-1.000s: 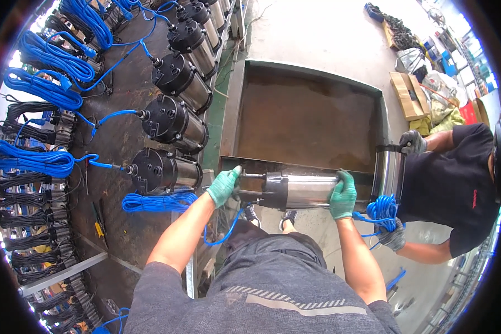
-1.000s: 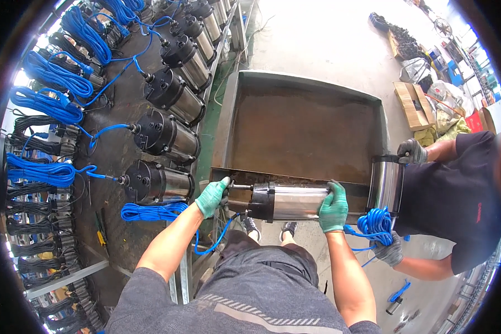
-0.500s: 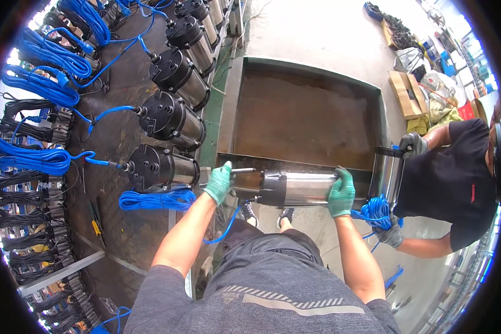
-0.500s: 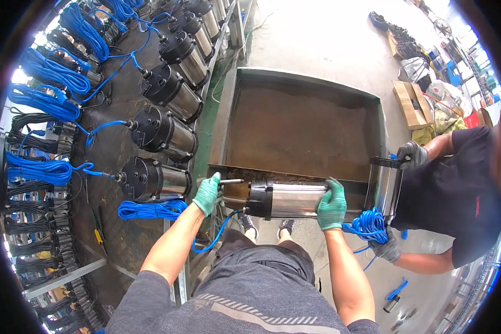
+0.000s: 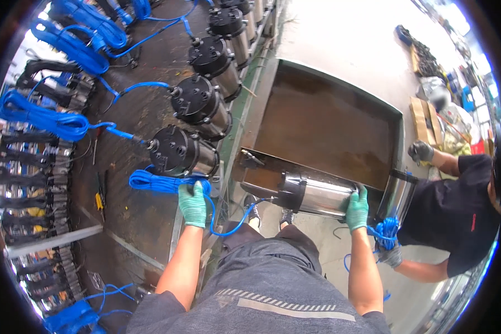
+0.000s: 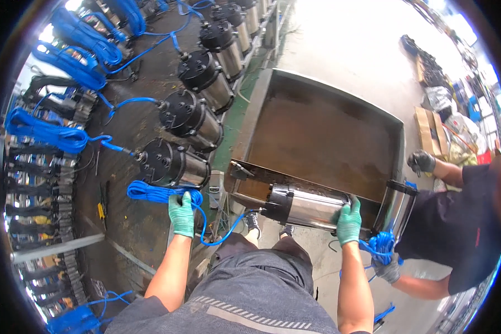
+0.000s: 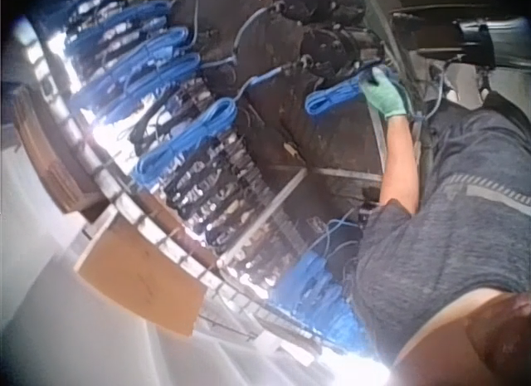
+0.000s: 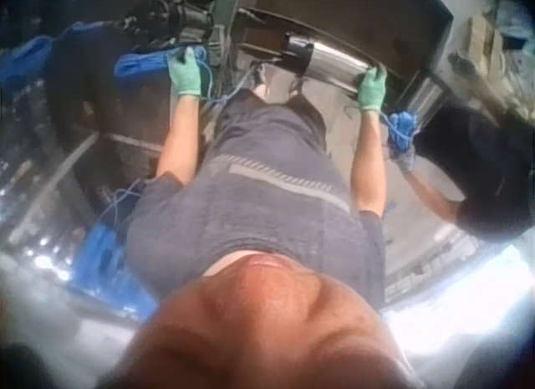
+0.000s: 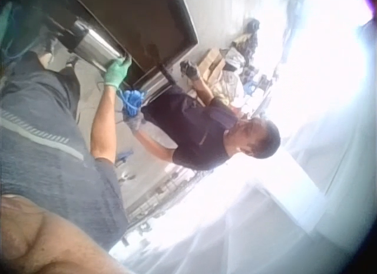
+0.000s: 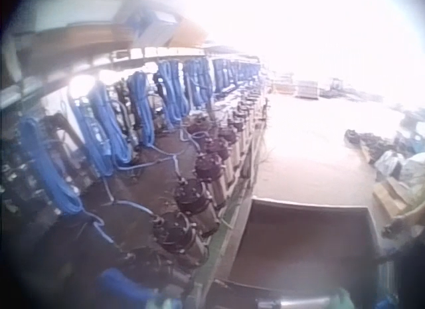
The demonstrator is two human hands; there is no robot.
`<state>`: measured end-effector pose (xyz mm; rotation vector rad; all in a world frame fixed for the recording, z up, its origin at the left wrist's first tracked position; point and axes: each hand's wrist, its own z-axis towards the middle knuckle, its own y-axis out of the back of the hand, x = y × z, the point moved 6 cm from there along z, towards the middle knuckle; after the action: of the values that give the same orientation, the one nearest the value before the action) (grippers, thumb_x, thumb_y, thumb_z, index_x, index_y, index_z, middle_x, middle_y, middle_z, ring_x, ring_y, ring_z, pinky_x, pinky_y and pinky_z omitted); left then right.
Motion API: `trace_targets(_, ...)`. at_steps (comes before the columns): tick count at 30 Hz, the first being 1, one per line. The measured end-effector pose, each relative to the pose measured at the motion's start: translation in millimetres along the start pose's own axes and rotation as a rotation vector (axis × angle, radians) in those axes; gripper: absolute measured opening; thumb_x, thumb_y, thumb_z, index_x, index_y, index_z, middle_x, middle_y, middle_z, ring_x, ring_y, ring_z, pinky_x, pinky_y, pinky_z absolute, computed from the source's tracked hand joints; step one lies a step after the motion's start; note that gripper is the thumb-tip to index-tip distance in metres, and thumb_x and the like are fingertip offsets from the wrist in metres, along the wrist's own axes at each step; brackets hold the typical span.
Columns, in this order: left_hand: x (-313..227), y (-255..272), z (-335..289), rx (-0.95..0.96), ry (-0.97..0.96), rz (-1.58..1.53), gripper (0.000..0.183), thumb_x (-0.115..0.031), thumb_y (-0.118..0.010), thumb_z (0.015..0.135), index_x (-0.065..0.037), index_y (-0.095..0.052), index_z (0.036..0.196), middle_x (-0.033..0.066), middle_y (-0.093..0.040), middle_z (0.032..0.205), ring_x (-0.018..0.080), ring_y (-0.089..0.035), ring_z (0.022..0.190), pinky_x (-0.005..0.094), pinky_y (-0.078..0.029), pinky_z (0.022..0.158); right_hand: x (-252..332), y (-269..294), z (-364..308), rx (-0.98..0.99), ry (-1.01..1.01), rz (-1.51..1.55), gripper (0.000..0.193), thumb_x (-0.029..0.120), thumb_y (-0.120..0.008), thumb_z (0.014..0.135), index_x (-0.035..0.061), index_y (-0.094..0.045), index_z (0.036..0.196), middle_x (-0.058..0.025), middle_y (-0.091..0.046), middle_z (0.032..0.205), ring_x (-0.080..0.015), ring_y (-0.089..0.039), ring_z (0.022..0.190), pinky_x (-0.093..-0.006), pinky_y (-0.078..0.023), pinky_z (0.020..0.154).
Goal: The person picks up a cylindrical metal pump housing from a water tank, brings a blue cable to it, and places it on a conveyor rack; the person then gathers more cables from the floor and assists another person in holding a pump housing near the tank.
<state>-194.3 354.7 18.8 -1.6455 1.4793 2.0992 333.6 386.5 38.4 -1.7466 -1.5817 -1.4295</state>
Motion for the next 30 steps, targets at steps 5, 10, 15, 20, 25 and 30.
trace_targets(5, 192.9, 2.7, 26.0, -0.194, 0.496, -0.253, 0.03, -0.036, -0.074, 0.09, -0.011, -0.06, 0.097, 0.0023, -0.058, 0.081, 0.0177, -0.057, 0.071, 0.0362, -0.053, 0.061, 7.5, 1.9, 23.0, 0.368, 0.096, -0.516, 0.046, 0.032, -0.054, 0.097, 0.0026, -0.05, 0.132, -0.02, -0.069, 0.104, -0.0285, -0.066, 0.09, -0.0378, -0.052, 0.082)
trace_targets(10, 132.7, -11.7, 38.6, -0.1, 0.925, -0.406, 0.067, -0.065, -0.074, 0.079, -0.002, -0.069, 0.102, 0.0105, -0.068, 0.097, 0.0214, -0.064, 0.08, 0.038, -0.05, 0.071, 0.1, 13.9, 26.5, 0.562, 0.273, -0.629, 0.066, 0.047, -0.051, 0.099, 0.0013, -0.035, 0.144, -0.0248, -0.066, 0.109, -0.036, -0.065, 0.096, -0.0413, -0.05, 0.084)
trace_targets(15, 145.7, -9.0, 47.1, -0.046, 0.858, -0.681, 0.035, -0.052, -0.071, 0.088, -0.019, -0.066, 0.08, 0.0014, -0.067, 0.073, 0.0181, -0.062, 0.061, 0.0372, -0.045, 0.05, -10.9, 5.6, 27.5, 0.603, 0.186, -0.47, 0.058, 0.041, -0.049, 0.101, -0.0015, -0.037, 0.139, -0.0209, -0.067, 0.106, -0.0338, -0.063, 0.09, -0.0412, -0.05, 0.083)
trace_targets(20, 24.1, 59.2, 8.8, 0.391, 0.406, -1.442, 0.029, -0.033, -0.067, 0.094, -0.013, -0.06, 0.074, 0.0024, -0.059, 0.064, 0.0168, -0.053, 0.053, 0.0368, -0.046, 0.052, -31.4, 16.1, 45.9, 0.652, 0.174, -0.242, 0.039, 0.03, -0.05, 0.1, 0.0016, -0.047, 0.126, -0.0092, -0.058, 0.108, -0.0165, -0.052, 0.094, -0.0303, -0.046, 0.084)
trace_targets(25, -30.8, 206.1, -43.4, -0.059, 0.058, -1.622, 0.019, -0.023, -0.066, 0.096, -0.009, -0.065, 0.108, 0.0028, -0.069, 0.087, 0.0146, -0.068, 0.071, 0.0325, -0.059, 0.063, -7.5, 14.7, 46.7, 0.576, 0.406, -0.423, 0.037, 0.036, -0.051, 0.099, 0.002, -0.05, 0.112, -0.0067, -0.054, 0.093, -0.0155, -0.048, 0.084, -0.0319, -0.046, 0.074)
trace_targets(30, -104.1, 356.8, -83.4, -0.361, -0.432, -1.213, 0.032, -0.03, -0.07, 0.091, -0.006, -0.065, 0.112, 0.0079, -0.07, 0.101, 0.0207, -0.068, 0.089, 0.0365, -0.059, 0.077, 24.2, -22.8, -39.3, 0.635, 0.173, -0.177, 0.02, 0.029, -0.052, 0.095, 0.0101, -0.048, 0.1, -0.0042, -0.051, 0.082, -0.0151, -0.05, 0.063, -0.0308, -0.046, 0.052)
